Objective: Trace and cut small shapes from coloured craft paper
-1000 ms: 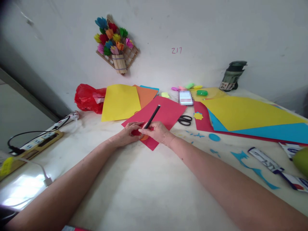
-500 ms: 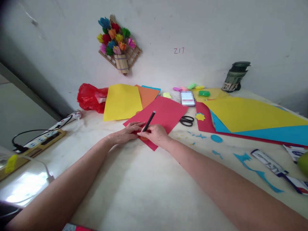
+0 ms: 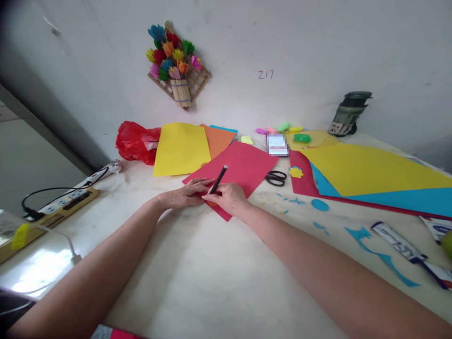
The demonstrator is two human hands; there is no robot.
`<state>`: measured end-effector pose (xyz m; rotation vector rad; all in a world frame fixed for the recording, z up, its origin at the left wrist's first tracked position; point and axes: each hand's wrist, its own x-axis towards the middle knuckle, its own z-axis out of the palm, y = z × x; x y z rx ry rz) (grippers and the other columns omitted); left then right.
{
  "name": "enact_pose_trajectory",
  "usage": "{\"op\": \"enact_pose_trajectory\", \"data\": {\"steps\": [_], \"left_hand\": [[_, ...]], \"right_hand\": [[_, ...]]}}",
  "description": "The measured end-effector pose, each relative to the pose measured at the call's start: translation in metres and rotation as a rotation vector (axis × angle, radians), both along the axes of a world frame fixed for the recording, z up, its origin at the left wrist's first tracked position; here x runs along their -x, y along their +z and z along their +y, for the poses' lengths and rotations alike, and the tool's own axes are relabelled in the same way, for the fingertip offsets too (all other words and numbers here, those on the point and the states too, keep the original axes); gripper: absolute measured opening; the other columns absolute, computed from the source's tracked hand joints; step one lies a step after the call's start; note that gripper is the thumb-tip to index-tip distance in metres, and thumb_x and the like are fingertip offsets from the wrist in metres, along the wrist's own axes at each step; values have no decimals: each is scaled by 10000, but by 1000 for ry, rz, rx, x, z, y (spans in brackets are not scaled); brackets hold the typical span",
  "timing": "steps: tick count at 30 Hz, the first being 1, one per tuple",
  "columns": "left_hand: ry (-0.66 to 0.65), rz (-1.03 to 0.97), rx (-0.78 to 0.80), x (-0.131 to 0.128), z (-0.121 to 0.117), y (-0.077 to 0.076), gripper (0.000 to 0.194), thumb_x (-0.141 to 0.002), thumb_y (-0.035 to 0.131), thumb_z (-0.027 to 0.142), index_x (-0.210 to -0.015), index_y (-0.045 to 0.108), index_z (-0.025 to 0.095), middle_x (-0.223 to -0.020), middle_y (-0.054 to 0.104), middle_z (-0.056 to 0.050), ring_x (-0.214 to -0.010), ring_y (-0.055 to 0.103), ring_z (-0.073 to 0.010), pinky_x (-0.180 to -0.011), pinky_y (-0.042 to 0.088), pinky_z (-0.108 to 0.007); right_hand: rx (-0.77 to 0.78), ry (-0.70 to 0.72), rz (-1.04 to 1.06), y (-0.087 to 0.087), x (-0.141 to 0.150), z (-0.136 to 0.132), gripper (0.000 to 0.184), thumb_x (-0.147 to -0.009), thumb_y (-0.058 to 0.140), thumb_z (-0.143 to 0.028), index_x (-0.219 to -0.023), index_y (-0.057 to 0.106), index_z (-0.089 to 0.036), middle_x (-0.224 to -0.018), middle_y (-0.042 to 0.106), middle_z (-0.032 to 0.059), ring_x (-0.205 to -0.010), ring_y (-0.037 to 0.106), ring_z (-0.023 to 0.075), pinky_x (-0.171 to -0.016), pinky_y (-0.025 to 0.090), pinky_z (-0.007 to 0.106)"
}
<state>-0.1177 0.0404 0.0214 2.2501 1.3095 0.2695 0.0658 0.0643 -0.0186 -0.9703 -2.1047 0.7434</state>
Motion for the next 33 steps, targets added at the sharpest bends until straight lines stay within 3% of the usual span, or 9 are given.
{"op": "enact_pose_trajectory", "data": {"steps": [33], "left_hand": [[-30,11,13,2,1,2,368,-697,551,233,-1053,549,327,-1371,281,63,-1287,130,-222,-1037,181,-393]], "right_hand": [[-22,-2,-12,-1,1,1,288,-677,567,-484,-764,678,-234,-778,678,32,-721,618,174,-647,473,280]]}}
